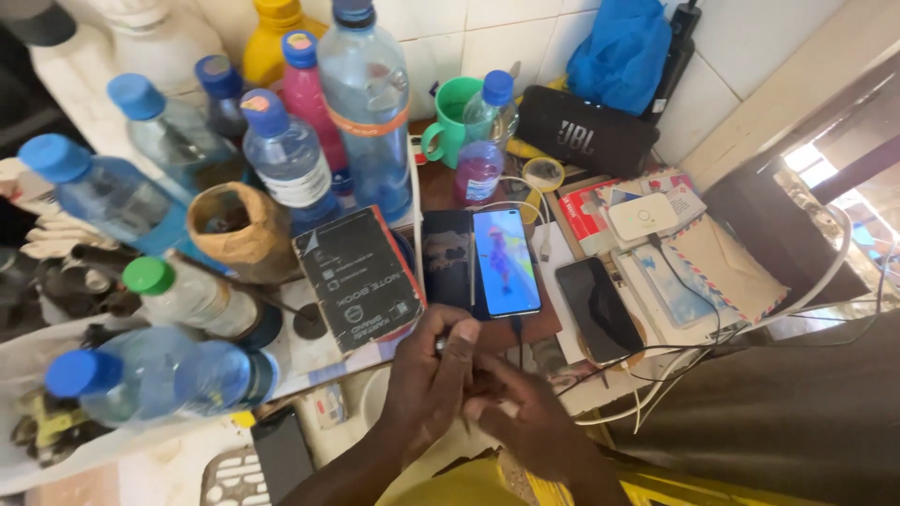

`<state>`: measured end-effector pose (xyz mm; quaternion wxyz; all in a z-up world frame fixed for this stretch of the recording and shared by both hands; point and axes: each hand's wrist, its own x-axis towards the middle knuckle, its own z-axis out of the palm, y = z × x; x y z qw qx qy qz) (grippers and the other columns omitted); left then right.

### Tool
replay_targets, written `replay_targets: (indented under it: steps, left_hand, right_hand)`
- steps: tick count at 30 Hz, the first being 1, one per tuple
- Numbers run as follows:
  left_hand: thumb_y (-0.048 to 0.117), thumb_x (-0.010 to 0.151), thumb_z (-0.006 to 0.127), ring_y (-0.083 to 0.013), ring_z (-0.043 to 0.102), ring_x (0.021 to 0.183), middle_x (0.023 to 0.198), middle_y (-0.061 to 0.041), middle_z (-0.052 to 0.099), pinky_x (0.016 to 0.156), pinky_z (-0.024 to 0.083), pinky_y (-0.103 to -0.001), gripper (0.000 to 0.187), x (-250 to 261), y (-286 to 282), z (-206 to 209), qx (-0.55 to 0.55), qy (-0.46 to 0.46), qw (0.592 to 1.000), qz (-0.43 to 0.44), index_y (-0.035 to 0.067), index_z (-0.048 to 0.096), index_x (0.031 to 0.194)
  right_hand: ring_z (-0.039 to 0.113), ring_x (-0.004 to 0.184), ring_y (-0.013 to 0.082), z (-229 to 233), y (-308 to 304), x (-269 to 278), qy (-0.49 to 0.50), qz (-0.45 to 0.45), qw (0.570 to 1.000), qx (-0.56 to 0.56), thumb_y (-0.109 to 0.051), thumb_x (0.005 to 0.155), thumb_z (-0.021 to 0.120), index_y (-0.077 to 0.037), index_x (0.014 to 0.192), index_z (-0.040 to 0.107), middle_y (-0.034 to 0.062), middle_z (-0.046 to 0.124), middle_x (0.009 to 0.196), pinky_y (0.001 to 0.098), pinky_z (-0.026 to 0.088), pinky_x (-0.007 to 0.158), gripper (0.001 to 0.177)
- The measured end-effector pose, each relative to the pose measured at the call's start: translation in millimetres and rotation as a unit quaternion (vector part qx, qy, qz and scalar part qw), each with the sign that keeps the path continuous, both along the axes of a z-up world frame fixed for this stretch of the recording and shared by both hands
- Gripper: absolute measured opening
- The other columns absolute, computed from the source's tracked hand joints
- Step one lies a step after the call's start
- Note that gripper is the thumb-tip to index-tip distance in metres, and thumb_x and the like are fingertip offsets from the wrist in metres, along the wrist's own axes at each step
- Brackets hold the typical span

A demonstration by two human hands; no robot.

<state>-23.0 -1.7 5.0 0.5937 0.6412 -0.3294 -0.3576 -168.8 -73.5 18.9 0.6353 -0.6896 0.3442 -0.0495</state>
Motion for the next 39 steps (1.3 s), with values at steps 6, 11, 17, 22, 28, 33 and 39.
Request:
replay_targets:
  steps: [6, 11, 17, 22, 28, 33, 39]
  left_hand:
    - [0.053, 0.105, 0.048, -0.0117, 0.057, 0.057, 0.071, -0.001, 0.060, 0.048, 0.048, -0.032, 0.045, 9, 34, 5, -0.073, -0.006, 0.997, 0.008, 0.011, 0.064, 0.098]
    - [0.057, 0.097, 0.052, -0.0140, 0.072, 0.081, 0.104, -0.003, 0.074, 0.063, 0.060, -0.032, 0.059, 23, 69, 5, 0.002, -0.030, 0.999, 0.026, 0.012, 0.067, 0.132]
    - [0.048, 0.097, 0.056, -0.0184, 0.073, 0.095, 0.126, -0.005, 0.072, 0.068, 0.060, -0.033, 0.046, 45, 91, -2, 0.035, -0.020, 0.999, -0.032, 0.015, 0.062, 0.129]
    - [0.057, 0.099, 0.048, -0.0204, 0.076, 0.113, 0.125, -0.004, 0.071, 0.087, 0.063, -0.038, 0.059, 52, 101, -9, 0.025, -0.023, 0.996, -0.086, 0.016, 0.070, 0.133]
    - [0.053, 0.101, 0.049, -0.0151, 0.073, 0.082, 0.092, 0.000, 0.080, 0.070, 0.056, -0.034, 0.043, 58, 110, 9, 0.023, -0.009, 0.997, -0.077, 0.018, 0.071, 0.111]
    - [0.056, 0.096, 0.050, -0.0124, 0.082, 0.095, 0.102, 0.004, 0.090, 0.085, 0.062, -0.032, 0.046, 47, 114, 2, 0.086, -0.019, 0.996, -0.001, 0.020, 0.072, 0.116]
    - [0.056, 0.095, 0.053, -0.0118, 0.084, 0.091, 0.102, 0.007, 0.091, 0.078, 0.060, -0.032, 0.043, 11, 118, -4, 0.135, -0.034, 0.987, 0.081, 0.024, 0.074, 0.115]
  right_hand:
    - [0.072, 0.088, 0.0151, 3, 28, 25, 0.027, 0.035, 0.999, 0.006, -0.052, 0.095, 0.056, -0.027, 0.153, 0.060, 0.0028, 0.077, 0.095, 0.0334, 0.055, 0.083, 0.063]
    - [0.075, 0.087, 0.0169, -12, 33, 31, 0.016, 0.030, 0.999, -0.032, -0.036, 0.099, 0.054, -0.022, 0.147, 0.068, 0.0033, 0.082, 0.096, 0.0354, 0.058, 0.081, 0.052]
    - [0.074, 0.090, 0.0161, -2, 53, 41, 0.094, -0.047, 0.993, -0.045, -0.035, 0.094, 0.063, -0.022, 0.126, 0.082, 0.0007, 0.084, 0.106, 0.0337, 0.058, 0.083, 0.039]
    - [0.079, 0.088, 0.0117, -7, 73, 49, 0.076, -0.068, 0.994, -0.040, -0.043, 0.091, 0.072, -0.016, 0.116, 0.085, -0.0014, 0.088, 0.100, 0.0307, 0.063, 0.079, 0.039]
    - [0.085, 0.100, 0.0143, -18, 54, 33, 0.082, -0.049, 0.989, -0.110, -0.039, 0.085, 0.075, -0.020, 0.120, 0.085, 0.0015, 0.091, 0.107, 0.0332, 0.065, 0.089, 0.041]
    - [0.089, 0.094, 0.0222, -19, 25, 18, 0.149, -0.105, 0.978, -0.102, -0.040, 0.092, 0.063, -0.018, 0.133, 0.078, 0.0072, 0.091, 0.113, 0.0369, 0.071, 0.092, 0.049]
    - [0.084, 0.087, 0.0192, -25, -17, -12, 0.155, -0.111, 0.967, -0.167, -0.034, 0.097, 0.057, -0.025, 0.131, 0.079, 0.0032, 0.090, 0.106, 0.0344, 0.068, 0.074, 0.042]
